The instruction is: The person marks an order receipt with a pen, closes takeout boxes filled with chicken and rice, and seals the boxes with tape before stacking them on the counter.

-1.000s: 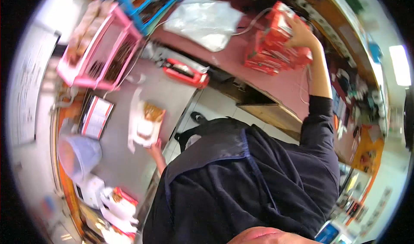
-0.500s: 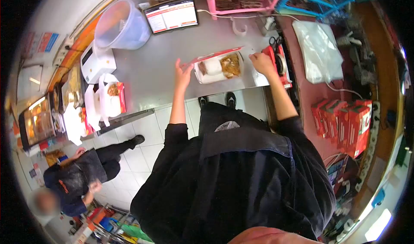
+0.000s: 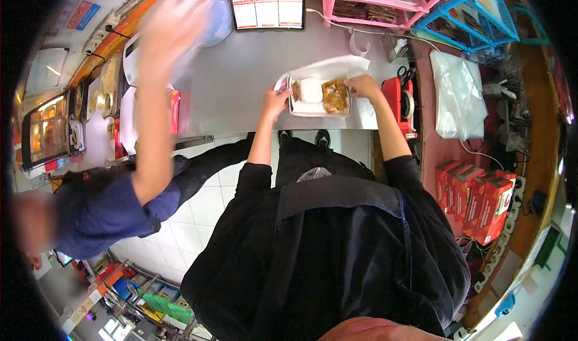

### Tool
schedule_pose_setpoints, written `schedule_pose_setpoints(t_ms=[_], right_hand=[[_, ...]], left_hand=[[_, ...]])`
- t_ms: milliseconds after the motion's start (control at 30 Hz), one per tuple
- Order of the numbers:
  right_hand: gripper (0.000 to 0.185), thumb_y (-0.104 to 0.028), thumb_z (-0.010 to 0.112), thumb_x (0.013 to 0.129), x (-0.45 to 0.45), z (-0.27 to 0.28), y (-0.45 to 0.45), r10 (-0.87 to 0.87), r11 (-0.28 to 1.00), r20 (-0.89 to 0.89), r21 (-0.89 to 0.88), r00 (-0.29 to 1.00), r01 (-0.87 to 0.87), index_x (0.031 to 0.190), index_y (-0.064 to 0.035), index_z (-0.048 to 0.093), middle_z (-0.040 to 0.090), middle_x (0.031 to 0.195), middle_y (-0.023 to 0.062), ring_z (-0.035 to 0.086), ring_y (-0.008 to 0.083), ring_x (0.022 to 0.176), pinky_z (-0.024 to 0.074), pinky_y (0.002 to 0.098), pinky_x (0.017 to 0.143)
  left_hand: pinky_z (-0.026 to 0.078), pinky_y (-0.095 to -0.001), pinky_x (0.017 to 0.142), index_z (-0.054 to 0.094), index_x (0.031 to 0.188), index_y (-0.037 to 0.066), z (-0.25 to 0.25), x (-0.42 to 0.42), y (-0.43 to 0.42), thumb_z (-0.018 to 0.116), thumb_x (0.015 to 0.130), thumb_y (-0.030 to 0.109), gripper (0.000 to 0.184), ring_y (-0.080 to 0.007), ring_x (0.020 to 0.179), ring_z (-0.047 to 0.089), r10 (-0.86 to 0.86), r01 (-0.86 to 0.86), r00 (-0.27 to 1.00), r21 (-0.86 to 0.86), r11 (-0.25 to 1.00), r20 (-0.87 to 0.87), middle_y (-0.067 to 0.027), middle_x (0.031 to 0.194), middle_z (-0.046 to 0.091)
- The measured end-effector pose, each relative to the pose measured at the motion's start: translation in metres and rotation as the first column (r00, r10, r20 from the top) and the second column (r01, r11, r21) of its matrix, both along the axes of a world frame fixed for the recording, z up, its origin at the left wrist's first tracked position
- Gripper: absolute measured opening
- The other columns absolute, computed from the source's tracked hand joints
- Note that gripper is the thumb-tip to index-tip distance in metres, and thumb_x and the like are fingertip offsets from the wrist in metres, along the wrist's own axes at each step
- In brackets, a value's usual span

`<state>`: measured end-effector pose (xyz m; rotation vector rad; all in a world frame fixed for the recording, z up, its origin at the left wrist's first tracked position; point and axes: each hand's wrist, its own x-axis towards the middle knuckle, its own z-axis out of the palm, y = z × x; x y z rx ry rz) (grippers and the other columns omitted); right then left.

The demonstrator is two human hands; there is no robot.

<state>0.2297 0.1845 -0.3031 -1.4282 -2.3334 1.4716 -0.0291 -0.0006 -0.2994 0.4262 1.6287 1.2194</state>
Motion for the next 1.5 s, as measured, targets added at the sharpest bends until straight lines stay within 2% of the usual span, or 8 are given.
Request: schedule_pose_setpoints(t_ms=[100,367,433,800,1067,1233,1367,1500], right_hand=[[0.056,-0.051,0.07,0.076,0.01,0.015,-0.035,-0.404,0.869,-0.07,-0.34,0.912,0.359,0.104,-0.0021,0.069,0.069,0.087,0.0177,0.067,0.0279,0.076,0.0512,0.0391,0.067],[0.048,-0.028,0.074,0.071,0.002,0.091,-0.034,-0.116,0.564,-0.114,0.81,0.987,0.16,0.116,-0.0125,0.066,0.063,0.113,0.0214,0.061,0.0369,0.103,0.0483,0.0415,0.091],[0.04,-0.02,0.065,0.077,0.004,0.081,-0.04,0.071,0.812,-0.103,0.584,0.992,0.003,0.116,-0.0134,0.066,0.063,0.115,0.0193,0.06,0.0364,0.105,0.0481,0.0409,0.091],[0.051,-0.005,0.054,0.083,-0.029,0.036,-0.113,-0.454,0.846,-0.418,0.075,0.787,0.528,0.134,-0.0129,0.052,0.056,0.127,0.0237,0.056,0.0346,0.117,0.0434,0.0386,0.098],[0.037,-0.013,0.052,0.085,-0.024,0.058,-0.073,-0.289,0.919,-0.143,0.235,0.947,0.316,0.121,-0.0155,0.063,0.065,0.108,0.0188,0.064,0.0318,0.101,0.0494,0.0371,0.088],[0.051,-0.024,0.066,0.081,-0.008,0.039,-0.083,-0.19,0.956,-0.374,0.138,0.908,0.257,0.129,-0.0128,0.056,0.063,0.116,0.0176,0.062,0.0287,0.108,0.0473,0.0363,0.091],[0.08,-0.038,0.076,0.073,0.01,0.075,-0.071,0.174,0.956,-0.049,0.247,0.984,-0.157,0.139,-0.0076,0.044,0.056,0.127,0.0229,0.046,0.0314,0.127,0.0369,0.0385,0.104],[0.085,-0.047,0.074,0.075,0.014,0.049,-0.066,-0.06,0.98,-0.523,-0.194,0.85,-0.05,0.138,0.0009,0.043,0.059,0.121,0.0246,0.053,0.028,0.119,0.0403,0.0371,0.099]], left_hand=[[0.055,-0.0369,0.075,0.05,0.129,0.001,0.007,0.003,-0.001,0.069,0.085,0.018,0.05,-0.0223,0.094,0.063,0.033,-0.034,0.999,-0.028,0.999,-0.013,-0.0127,0.103,0.064],[0.035,-0.0402,0.108,0.056,0.128,0.009,0.064,-0.022,0.025,0.068,0.082,0.014,0.048,-0.0337,0.129,0.043,-0.055,0.411,0.461,0.159,0.898,-0.886,-0.0184,0.136,0.049],[0.04,-0.0403,0.104,0.065,0.117,0.013,0.064,-0.032,0.026,0.065,0.083,0.01,0.034,-0.0347,0.128,0.044,-0.412,0.638,0.397,-0.076,0.766,-0.821,-0.0114,0.139,0.048],[0.045,-0.0362,0.092,0.05,0.123,0.008,0.01,0.037,-0.015,0.045,0.093,0.003,0.031,-0.0283,0.111,0.059,0.005,0.152,0.837,0.242,0.958,-0.547,-0.0194,0.114,0.061],[0.053,-0.0262,0.071,0.058,0.12,0.012,0.047,0.004,-0.009,0.052,0.091,0.013,0.03,-0.0125,0.095,0.061,-0.265,0.253,0.923,-0.081,0.964,-0.277,-0.0079,0.11,0.064],[0.042,-0.0301,0.099,0.054,0.13,0.004,0.032,0.016,-0.031,0.045,0.076,-0.016,0.058,-0.0192,0.112,0.058,-0.149,0.172,0.981,0.212,0.962,-0.121,-0.013,0.121,0.061],[0.038,-0.0316,0.103,0.052,0.134,0.007,0.016,-0.001,-0.041,0.036,0.061,-0.016,0.079,-0.0192,0.116,0.055,-0.325,0.41,0.812,0.076,0.909,-0.485,-0.0151,0.127,0.058],[0.045,-0.035,0.092,0.053,0.132,0.006,0.004,-0.007,-0.033,0.055,0.078,0.002,0.054,-0.0218,0.105,0.061,-0.241,0.231,0.912,-0.07,0.97,-0.331,-0.018,0.123,0.061]])
